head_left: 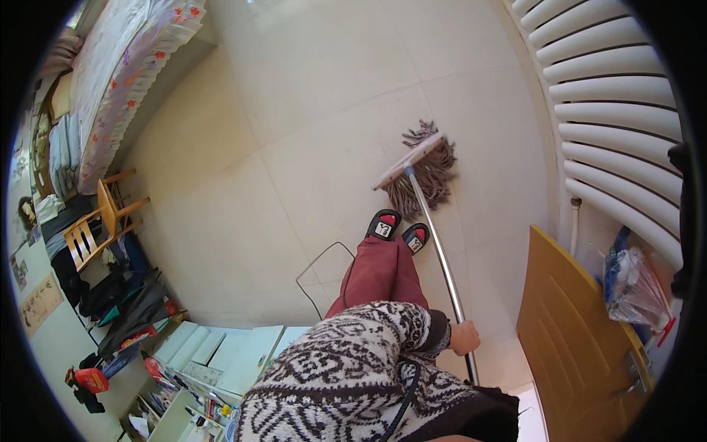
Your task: The person wipes a cluttered desk with a pink cloth, moving items such as a yellow tape dispenser, a white box, and a black device. Then the person mops the tiled floor with a long-handled mop, covering areas near a bed, radiator, and doorway.
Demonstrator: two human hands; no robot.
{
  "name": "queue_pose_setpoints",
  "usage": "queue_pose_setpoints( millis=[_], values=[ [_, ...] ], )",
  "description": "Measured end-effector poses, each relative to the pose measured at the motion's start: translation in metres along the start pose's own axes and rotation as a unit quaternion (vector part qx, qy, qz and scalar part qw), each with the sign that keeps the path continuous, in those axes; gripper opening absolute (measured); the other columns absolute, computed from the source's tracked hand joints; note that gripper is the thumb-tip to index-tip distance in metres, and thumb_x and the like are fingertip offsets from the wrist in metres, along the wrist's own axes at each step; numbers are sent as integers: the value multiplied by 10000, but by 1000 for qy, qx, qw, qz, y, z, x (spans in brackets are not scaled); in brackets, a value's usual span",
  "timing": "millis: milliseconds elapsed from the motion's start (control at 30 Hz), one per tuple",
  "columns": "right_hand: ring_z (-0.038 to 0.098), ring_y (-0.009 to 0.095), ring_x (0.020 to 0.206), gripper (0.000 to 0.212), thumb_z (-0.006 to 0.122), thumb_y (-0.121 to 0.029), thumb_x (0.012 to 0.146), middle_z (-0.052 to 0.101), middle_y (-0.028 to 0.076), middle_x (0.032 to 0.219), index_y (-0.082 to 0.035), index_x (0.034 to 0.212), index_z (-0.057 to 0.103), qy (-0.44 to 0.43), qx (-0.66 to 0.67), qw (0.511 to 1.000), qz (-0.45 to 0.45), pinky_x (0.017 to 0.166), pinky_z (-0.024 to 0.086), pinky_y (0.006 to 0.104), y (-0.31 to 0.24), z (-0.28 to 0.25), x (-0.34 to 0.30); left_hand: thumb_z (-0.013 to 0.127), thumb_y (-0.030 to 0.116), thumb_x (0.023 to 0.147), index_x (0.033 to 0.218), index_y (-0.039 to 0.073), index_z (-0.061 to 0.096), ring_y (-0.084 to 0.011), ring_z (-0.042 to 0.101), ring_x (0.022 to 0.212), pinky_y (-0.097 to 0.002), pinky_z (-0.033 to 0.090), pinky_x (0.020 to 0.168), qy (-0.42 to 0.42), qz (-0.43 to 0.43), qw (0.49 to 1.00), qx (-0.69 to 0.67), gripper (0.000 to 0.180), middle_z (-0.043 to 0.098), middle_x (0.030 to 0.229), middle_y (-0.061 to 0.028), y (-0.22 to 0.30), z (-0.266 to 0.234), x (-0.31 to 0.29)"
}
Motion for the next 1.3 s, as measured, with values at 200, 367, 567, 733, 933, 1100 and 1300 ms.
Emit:
queue_pose_setpoints(
  millis=[200, 367, 567, 733, 933, 1100, 1300],
  values=[
    [544, 341, 589, 151, 588, -186, 797, 576, 169, 646, -62, 879, 565, 101, 94, 990, -31, 541, 437, 463, -124, -68, 109, 688, 192, 607, 664, 86, 683, -282, 657, 644, -407, 490, 542, -19, -124, 988, 86, 120, 651, 646, -100, -136, -87, -57],
    [594, 445, 745, 241, 675, -169, 725, 609, 234, 739, -14, 871, 563, 178, 190, 949, -176, 645, 475, 511, -338, -223, 238, 644, 135, 738, 814, 75, 650, -303, 606, 888, -397, 512, 726, 160, -374, 890, 208, 97, 608, 920, -130, -326, -204, -216],
    [602, 448, 792, 393, 651, -212, 741, 611, 270, 797, 7, 1027, 494, 126, 284, 858, -409, 682, 487, 486, -567, -336, 260, 519, 29, 759, 1087, -21, 539, -388, 572, 969, -450, 480, 840, 364, -387, 783, 324, 333, 565, 1086, -237, -388, -309, -385],
    [604, 436, 760, 364, 616, -200, 765, 622, 245, 778, -11, 1053, 497, 120, 258, 872, -397, 695, 477, 506, -598, -324, 269, 480, 105, 872, 1229, 53, 509, -300, 354, 1336, -448, 353, 1049, 181, -538, 771, 288, 361, 439, 1386, -110, -419, -316, -433],
    [610, 406, 706, 215, 623, -208, 786, 620, 190, 721, -80, 932, 532, 220, 284, 885, -297, 623, 476, 486, -462, -303, 286, 539, 94, 824, 1316, 162, 468, -242, 420, 1280, -613, 261, 1046, 163, -478, 800, 323, 501, 524, 1281, -68, -377, -276, -315],
    [614, 391, 701, 207, 633, -225, 807, 630, 180, 738, -67, 863, 512, 242, 303, 901, -194, 610, 481, 478, -384, -260, 289, 539, 89, 821, 1389, 168, 393, -303, 290, 1367, -664, 226, 1033, 205, -418, 819, 335, 591, 409, 1401, -105, -349, -251, -226],
    [609, 412, 706, 276, 685, -222, 764, 619, 194, 717, -65, 911, 512, 283, 425, 846, -152, 595, 476, 470, -400, -210, 259, 530, 100, 843, 1432, 155, 320, -289, 168, 1421, -660, 209, 1044, 188, -398, 802, 403, 627, 275, 1493, -94, -330, -277, -183]
  ],
)
Point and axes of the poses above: each hand's wrist, its own x-axis towards the middle knuckle, its own z-axis out of the palm, y = z × x, the point moved 8 cm from there along x, towards the middle knuckle
